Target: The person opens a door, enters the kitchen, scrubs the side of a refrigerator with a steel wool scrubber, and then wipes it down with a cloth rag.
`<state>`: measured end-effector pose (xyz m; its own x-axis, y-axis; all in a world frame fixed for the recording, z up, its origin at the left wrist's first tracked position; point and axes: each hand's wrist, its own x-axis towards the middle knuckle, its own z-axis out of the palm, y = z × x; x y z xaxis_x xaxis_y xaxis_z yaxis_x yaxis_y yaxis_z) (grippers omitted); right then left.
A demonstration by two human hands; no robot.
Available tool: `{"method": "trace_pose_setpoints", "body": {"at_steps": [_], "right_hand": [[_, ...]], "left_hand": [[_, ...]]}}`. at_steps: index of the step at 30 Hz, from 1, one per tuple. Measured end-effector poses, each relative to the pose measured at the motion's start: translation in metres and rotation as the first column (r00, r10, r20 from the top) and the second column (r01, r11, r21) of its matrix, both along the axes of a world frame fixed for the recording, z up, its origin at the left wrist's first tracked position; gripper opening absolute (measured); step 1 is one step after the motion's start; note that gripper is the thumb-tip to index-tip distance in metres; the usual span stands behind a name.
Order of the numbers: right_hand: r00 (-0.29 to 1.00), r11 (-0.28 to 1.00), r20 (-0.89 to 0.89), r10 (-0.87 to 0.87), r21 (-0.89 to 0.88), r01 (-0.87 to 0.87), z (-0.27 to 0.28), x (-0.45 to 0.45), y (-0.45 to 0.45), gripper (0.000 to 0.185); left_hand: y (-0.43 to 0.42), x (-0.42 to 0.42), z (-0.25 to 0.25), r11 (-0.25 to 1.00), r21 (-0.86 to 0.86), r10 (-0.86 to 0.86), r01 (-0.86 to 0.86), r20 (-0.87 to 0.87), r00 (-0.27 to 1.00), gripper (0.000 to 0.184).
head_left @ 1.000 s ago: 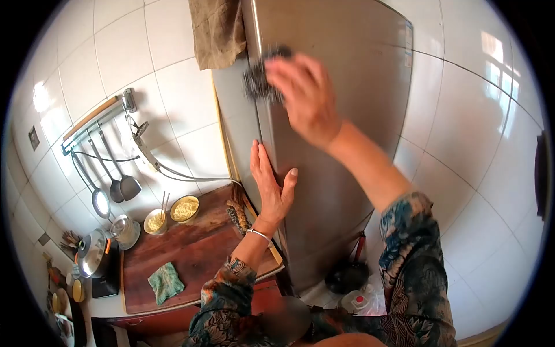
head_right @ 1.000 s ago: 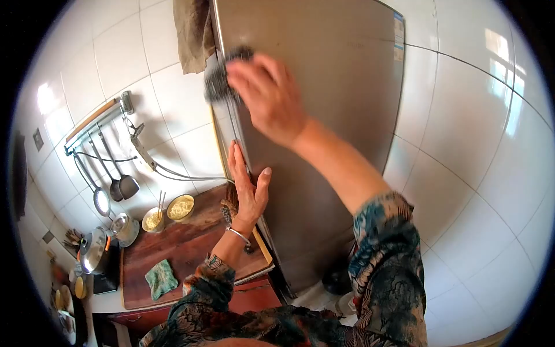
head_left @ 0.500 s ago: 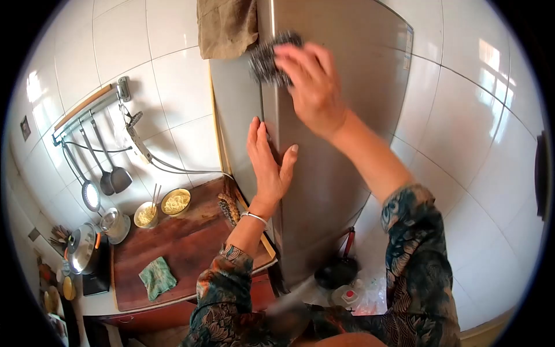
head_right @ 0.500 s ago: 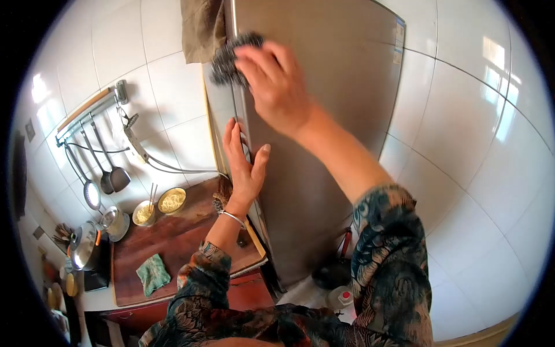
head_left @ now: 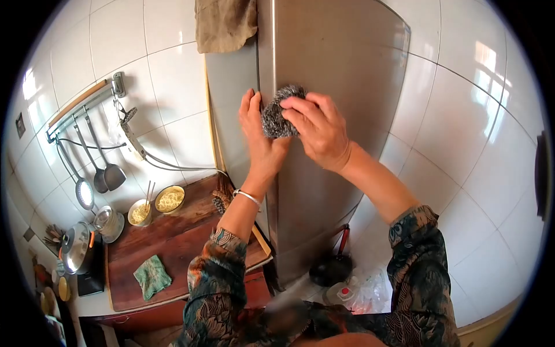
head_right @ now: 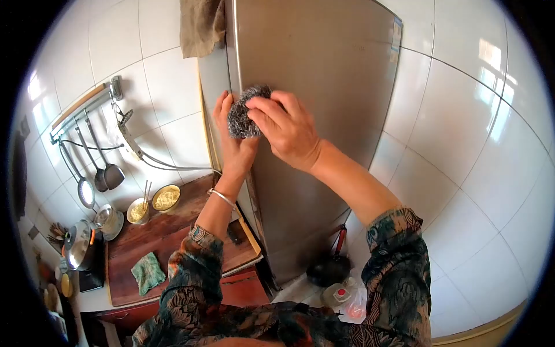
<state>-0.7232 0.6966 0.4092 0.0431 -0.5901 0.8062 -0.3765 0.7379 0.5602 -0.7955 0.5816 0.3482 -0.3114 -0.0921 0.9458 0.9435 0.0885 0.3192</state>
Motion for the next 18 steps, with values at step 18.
{"method": "trace_pose_setpoints", "body": {"at_steps": [18], "right_hand": [[0.933,0.994,-0.360,0.005,-0.098,-0.044,0.153,-0.041,-0.006,0.029]], "left_hand": [[0.004,0.007,0.002,0.965,-0.088,0.237,-0.246,-0.100,0.966,0.078]]}}
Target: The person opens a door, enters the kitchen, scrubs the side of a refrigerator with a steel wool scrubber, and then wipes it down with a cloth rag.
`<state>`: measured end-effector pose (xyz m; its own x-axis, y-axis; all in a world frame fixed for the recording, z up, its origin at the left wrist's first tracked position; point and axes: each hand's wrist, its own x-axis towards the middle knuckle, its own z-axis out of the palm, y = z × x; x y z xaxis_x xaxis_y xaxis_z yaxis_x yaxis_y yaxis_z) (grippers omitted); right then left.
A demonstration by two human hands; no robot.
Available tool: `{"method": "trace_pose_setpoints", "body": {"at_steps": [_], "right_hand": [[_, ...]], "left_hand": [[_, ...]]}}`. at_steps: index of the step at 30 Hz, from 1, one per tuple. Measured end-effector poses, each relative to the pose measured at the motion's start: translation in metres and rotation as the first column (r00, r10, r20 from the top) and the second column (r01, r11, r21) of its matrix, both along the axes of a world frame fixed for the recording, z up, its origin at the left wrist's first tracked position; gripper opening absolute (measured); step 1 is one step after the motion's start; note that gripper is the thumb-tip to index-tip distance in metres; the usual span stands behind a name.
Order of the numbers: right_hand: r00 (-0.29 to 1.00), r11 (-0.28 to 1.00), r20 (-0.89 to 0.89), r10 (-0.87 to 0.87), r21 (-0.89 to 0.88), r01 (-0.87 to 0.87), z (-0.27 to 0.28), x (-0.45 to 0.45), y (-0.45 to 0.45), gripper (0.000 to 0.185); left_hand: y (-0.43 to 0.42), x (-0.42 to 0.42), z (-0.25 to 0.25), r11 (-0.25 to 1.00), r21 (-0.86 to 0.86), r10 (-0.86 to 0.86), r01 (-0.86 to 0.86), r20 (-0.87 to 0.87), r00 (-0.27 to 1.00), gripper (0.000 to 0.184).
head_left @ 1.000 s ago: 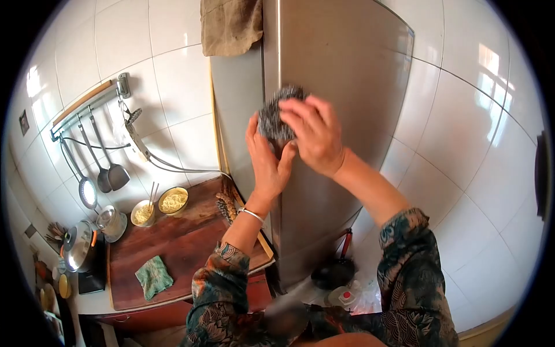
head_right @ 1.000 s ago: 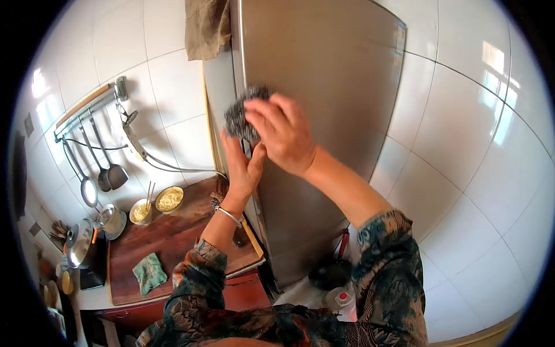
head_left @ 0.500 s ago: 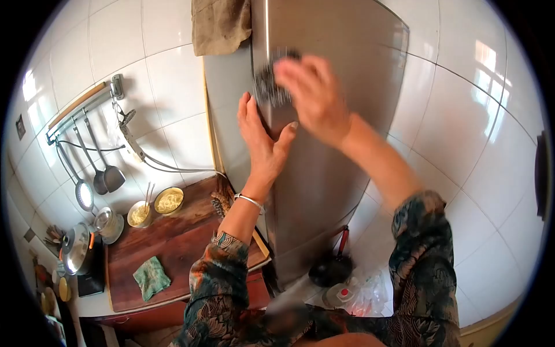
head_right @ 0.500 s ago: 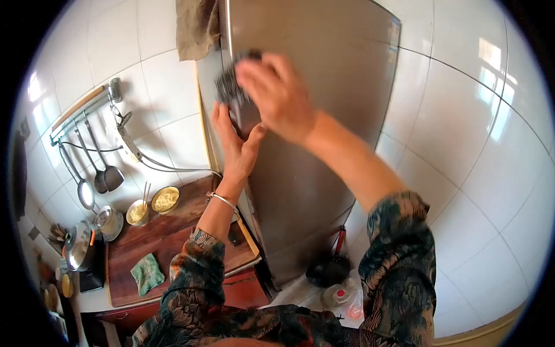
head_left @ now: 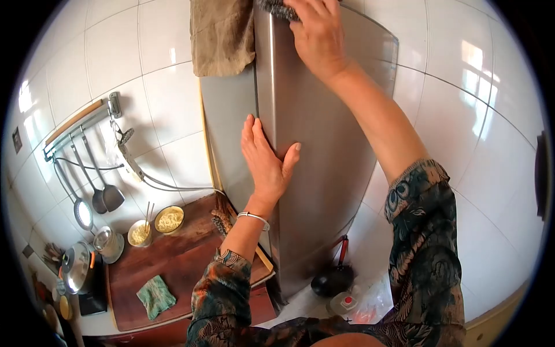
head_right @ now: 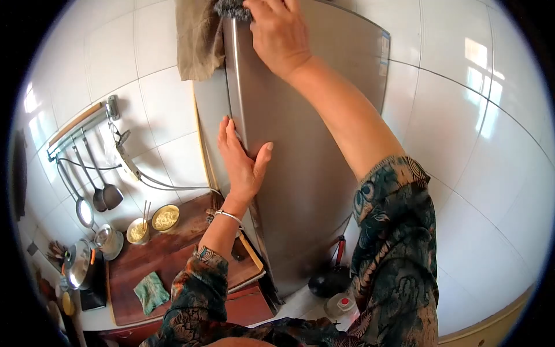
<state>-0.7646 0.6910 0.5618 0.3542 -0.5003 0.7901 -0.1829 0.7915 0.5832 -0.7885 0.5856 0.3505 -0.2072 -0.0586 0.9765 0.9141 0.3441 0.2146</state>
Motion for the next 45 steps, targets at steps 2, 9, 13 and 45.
{"method": "trace_pose_setpoints", "body": {"at_steps": [2,9,13,45], "right_hand": [[0.999,1.000,-0.029,-0.020,0.001,0.020,0.007,0.002,-0.007,0.029],[0.989,1.000,0.149,-0.024,0.000,0.024,-0.070,0.011,-0.005,0.030],[0.997,0.993,-0.033,-0.076,-0.091,0.073,0.007,-0.006,0.003,0.031],[0.972,0.936,0.043,-0.230,-0.264,0.233,0.021,-0.003,0.066,0.028]], "left_hand": [[-0.003,0.001,0.001,1.000,-0.007,-0.006,0.006,0.009,1.000,0.078],[0.001,0.002,-0.002,1.000,0.015,0.001,-0.001,0.011,1.000,0.080],[0.000,-0.001,0.001,0.999,0.018,-0.027,0.027,0.029,0.999,0.080],[0.005,0.003,0.004,0.999,-0.004,-0.047,0.048,0.033,0.998,0.078]]}}
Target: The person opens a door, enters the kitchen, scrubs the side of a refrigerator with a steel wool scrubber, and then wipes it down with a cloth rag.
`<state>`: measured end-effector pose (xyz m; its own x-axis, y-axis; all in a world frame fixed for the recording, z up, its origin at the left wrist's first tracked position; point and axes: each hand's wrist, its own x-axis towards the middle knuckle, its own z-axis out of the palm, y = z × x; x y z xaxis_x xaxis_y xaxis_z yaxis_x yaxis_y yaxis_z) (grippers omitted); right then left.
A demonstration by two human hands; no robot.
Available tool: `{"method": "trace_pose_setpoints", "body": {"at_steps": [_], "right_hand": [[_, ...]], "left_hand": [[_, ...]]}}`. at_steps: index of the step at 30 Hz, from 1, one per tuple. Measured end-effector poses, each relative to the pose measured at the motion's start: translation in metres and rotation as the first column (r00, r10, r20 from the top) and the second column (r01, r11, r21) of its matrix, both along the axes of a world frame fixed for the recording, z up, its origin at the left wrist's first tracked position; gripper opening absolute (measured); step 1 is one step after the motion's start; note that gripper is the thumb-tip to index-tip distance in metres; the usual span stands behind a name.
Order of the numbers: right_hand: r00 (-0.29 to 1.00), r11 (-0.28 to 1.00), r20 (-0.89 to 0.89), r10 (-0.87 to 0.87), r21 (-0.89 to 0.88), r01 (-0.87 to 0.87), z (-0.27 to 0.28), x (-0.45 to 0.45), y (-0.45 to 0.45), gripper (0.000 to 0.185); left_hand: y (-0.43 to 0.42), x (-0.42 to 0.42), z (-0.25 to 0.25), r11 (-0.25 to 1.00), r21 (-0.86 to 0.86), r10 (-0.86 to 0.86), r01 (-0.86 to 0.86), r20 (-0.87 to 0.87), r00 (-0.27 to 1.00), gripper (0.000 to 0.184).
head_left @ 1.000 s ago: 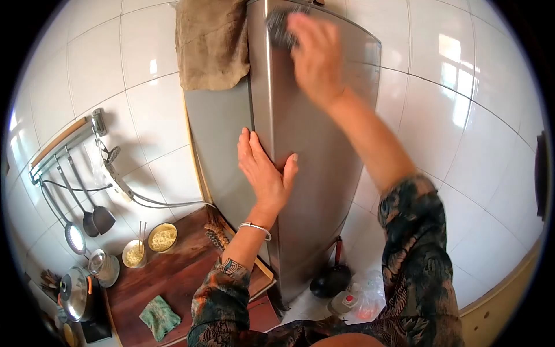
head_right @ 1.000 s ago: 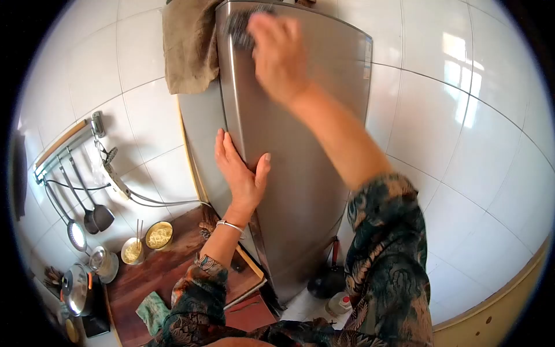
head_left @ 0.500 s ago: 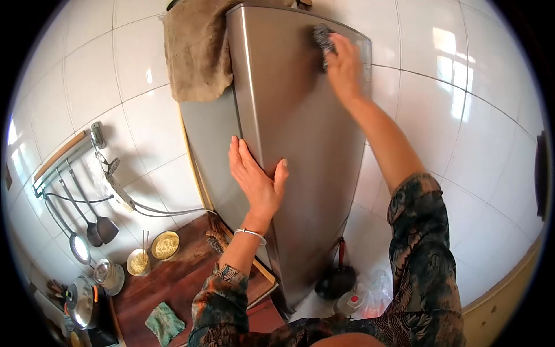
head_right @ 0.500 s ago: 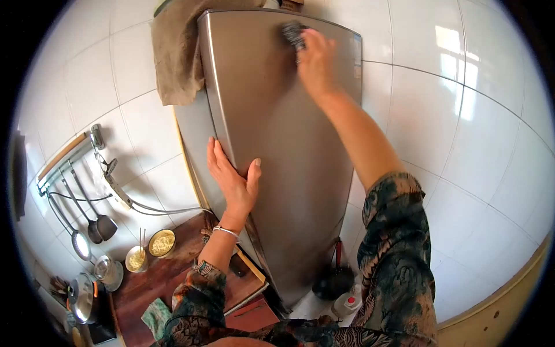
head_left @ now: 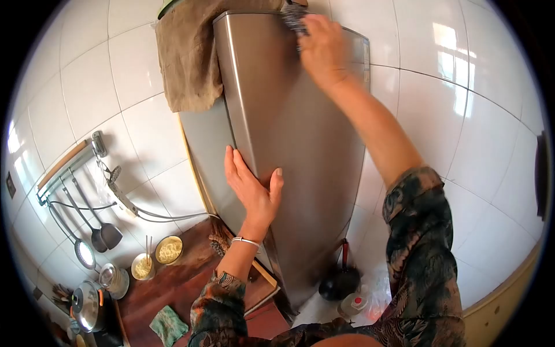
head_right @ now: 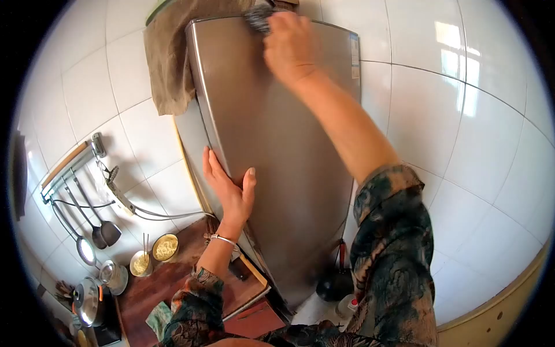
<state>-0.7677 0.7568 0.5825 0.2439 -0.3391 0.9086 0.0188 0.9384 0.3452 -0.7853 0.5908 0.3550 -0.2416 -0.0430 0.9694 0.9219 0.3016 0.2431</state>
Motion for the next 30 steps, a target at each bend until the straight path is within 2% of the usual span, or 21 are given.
{"method": "trace_pose_setpoints", "body": {"at_steps": [1,3,5,8,10,13,14,15,16,19,22,24,25,28,30], "right_hand": [[0.995,0.990,-0.027,0.100,0.105,-0.097,-0.002,-0.001,-0.021,0.030],[0.982,0.955,-0.041,0.186,0.244,-0.170,-0.001,-0.001,-0.064,0.026],[0.959,0.939,0.105,0.262,0.203,-0.279,0.001,0.016,-0.081,0.028],[0.982,0.967,-0.122,0.147,0.228,-0.116,0.005,-0.013,-0.007,0.029],[0.994,0.985,-0.063,0.092,-0.141,-0.100,-0.003,-0.018,0.048,0.027],[0.997,0.995,-0.070,0.021,-0.095,-0.027,0.001,-0.019,0.036,0.027],[0.990,0.990,-0.047,0.136,-0.022,-0.137,0.000,-0.011,-0.004,0.024],[0.977,0.973,-0.063,0.206,0.122,-0.197,-0.006,0.007,-0.038,0.022],[0.979,0.964,-0.045,0.199,0.189,-0.187,-0.011,0.004,-0.048,0.026],[0.968,0.950,0.064,0.241,0.191,-0.249,-0.057,0.010,-0.052,0.027],[0.956,0.967,0.200,0.215,0.096,-0.237,-0.131,0.026,-0.024,0.033],[0.935,0.969,0.267,0.232,0.025,-0.248,-0.151,0.033,-0.018,0.037],[0.951,0.975,0.232,0.202,0.047,-0.218,-0.147,0.028,-0.010,0.037],[0.979,0.985,0.146,0.144,0.071,-0.155,-0.083,0.022,-0.009,0.036],[0.975,0.984,0.186,0.120,0.108,-0.141,-0.093,0.025,-0.010,0.035]], "left_hand": [[0.000,0.000,-0.001,1.000,-0.005,0.003,-0.003,0.001,1.000,0.078],[-0.002,0.001,-0.005,1.000,-0.026,0.015,-0.015,0.004,1.000,0.078],[-0.002,-0.001,-0.005,0.999,-0.029,0.025,-0.026,-0.004,1.000,0.079],[-0.002,-0.002,-0.005,1.000,-0.017,0.026,-0.026,-0.014,1.000,0.080],[-0.002,-0.002,-0.006,1.000,-0.007,0.026,-0.026,-0.002,1.000,0.080],[0.001,-0.003,-0.005,1.000,-0.008,0.024,-0.024,-0.006,1.000,0.078],[0.000,-0.003,-0.007,1.000,-0.014,0.026,-0.026,-0.005,1.000,0.077],[0.000,-0.004,-0.007,1.000,-0.019,0.024,-0.024,-0.010,1.000,0.077],[-0.001,-0.005,-0.008,1.000,-0.025,0.019,-0.019,-0.009,1.000,0.078],[-0.001,-0.005,-0.007,0.999,-0.031,0.021,-0.022,-0.019,1.000,0.078],[-0.004,-0.002,-0.006,0.998,-0.041,0.041,-0.041,-0.005,0.999,0.078],[-0.002,-0.001,-0.005,0.999,-0.028,0.036,-0.037,-0.009,0.999,0.078],[-0.001,-0.003,-0.005,1.000,-0.016,0.027,-0.027,-0.022,0.999,0.078],[0.000,-0.003,-0.007,1.000,-0.007,0.013,-0.013,-0.027,1.000,0.078],[0.000,-0.004,-0.006,1.000,-0.006,0.009,-0.009,-0.027,1.000,0.078]]}}
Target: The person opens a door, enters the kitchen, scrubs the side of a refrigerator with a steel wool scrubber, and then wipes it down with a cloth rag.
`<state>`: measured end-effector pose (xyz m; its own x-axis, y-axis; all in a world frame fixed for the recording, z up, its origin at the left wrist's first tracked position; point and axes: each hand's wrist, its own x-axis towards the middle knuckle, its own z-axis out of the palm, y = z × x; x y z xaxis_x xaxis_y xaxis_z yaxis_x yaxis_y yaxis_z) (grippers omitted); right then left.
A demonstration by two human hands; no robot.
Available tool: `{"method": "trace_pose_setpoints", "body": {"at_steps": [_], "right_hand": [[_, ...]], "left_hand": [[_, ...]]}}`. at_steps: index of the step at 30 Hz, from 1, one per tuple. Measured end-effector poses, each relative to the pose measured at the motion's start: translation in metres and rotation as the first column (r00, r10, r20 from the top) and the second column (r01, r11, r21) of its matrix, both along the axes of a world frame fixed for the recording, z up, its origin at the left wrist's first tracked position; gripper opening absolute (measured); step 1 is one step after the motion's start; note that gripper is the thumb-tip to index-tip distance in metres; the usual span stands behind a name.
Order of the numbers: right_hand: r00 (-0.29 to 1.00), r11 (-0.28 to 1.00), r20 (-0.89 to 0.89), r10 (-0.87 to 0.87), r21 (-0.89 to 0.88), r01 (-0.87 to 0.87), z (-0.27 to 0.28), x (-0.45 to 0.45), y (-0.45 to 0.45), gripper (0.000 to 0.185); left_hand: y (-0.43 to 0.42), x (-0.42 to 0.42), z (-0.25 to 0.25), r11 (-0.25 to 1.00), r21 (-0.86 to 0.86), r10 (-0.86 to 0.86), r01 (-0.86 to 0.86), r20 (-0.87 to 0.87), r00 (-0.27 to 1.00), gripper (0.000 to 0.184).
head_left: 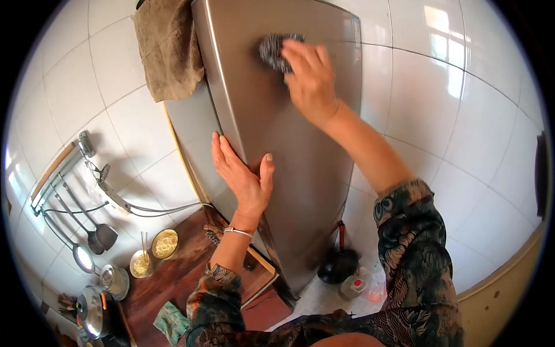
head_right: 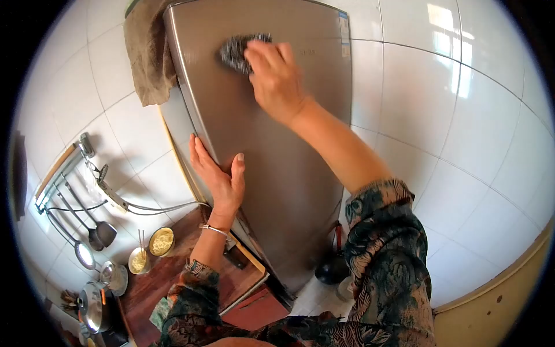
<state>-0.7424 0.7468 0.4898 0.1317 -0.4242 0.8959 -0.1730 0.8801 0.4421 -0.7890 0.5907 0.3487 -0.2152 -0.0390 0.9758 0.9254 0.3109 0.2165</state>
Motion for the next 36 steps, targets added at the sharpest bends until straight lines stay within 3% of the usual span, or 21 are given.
{"method": "trace_pose_setpoints", "body": {"at_steps": [5,8,10,13,16,19,22,25,28,30,32,35,36], "right_hand": [[0.996,0.999,0.075,0.046,0.008,-0.046,-0.038,0.006,-0.007,0.037],[0.998,0.999,-0.059,0.035,-0.025,-0.036,0.015,-0.006,-0.010,0.038],[0.994,0.999,-0.113,0.012,-0.033,-0.016,0.019,-0.010,-0.010,0.036],[0.995,0.994,0.026,0.099,0.034,-0.100,-0.041,0.002,-0.018,0.033],[0.991,0.994,0.087,0.104,0.030,-0.107,-0.041,0.008,-0.021,0.032],[0.996,0.999,-0.085,0.037,-0.009,-0.038,0.017,-0.009,-0.009,0.033],[0.995,0.997,-0.105,-0.004,-0.072,-0.004,0.011,-0.010,-0.018,0.033],[0.984,0.987,0.071,0.163,-0.001,-0.163,-0.043,-0.001,-0.044,0.031],[0.989,0.979,0.016,0.146,0.142,-0.146,-0.008,-0.003,-0.028,0.027],[0.989,0.999,-0.147,0.021,-0.026,-0.025,0.037,-0.018,0.005,0.025],[0.981,0.980,-0.194,-0.023,-0.197,-0.016,0.055,-0.031,0.053,0.024],[0.989,0.823,-0.022,-0.144,-0.558,0.108,0.037,-0.041,0.086,0.026],[0.988,0.902,-0.108,-0.109,-0.428,0.052,0.041,-0.039,0.063,0.026]], "left_hand": [[-0.003,0.002,0.001,1.000,-0.019,0.019,-0.018,0.006,1.000,0.078],[-0.001,0.001,0.000,1.000,-0.006,0.010,-0.010,0.014,1.000,0.079],[-0.002,0.000,-0.002,1.000,-0.003,-0.008,0.008,0.011,1.000,0.079],[-0.001,0.001,0.003,1.000,0.000,-0.005,0.005,0.004,1.000,0.079],[-0.003,0.002,-0.001,1.000,-0.016,0.003,-0.003,0.006,1.000,0.079],[-0.001,0.001,0.001,1.000,-0.008,-0.007,0.007,0.011,1.000,0.079],[-0.003,0.002,0.001,1.000,-0.004,-0.004,0.004,0.010,1.000,0.078],[-0.002,0.002,0.001,1.000,-0.004,-0.012,0.012,-0.003,1.000,0.078],[-0.001,0.001,0.000,0.999,0.003,-0.044,0.044,0.011,0.999,0.078],[-0.002,0.003,0.001,0.999,0.002,-0.041,0.041,0.034,0.999,0.079],[-0.004,0.002,0.000,1.000,-0.017,-0.015,0.015,0.024,1.000,0.078],[-0.003,0.002,0.001,1.000,-0.011,-0.002,0.003,0.009,1.000,0.078],[-0.002,0.002,0.001,1.000,-0.002,0.004,-0.004,0.012,1.000,0.078]]}}
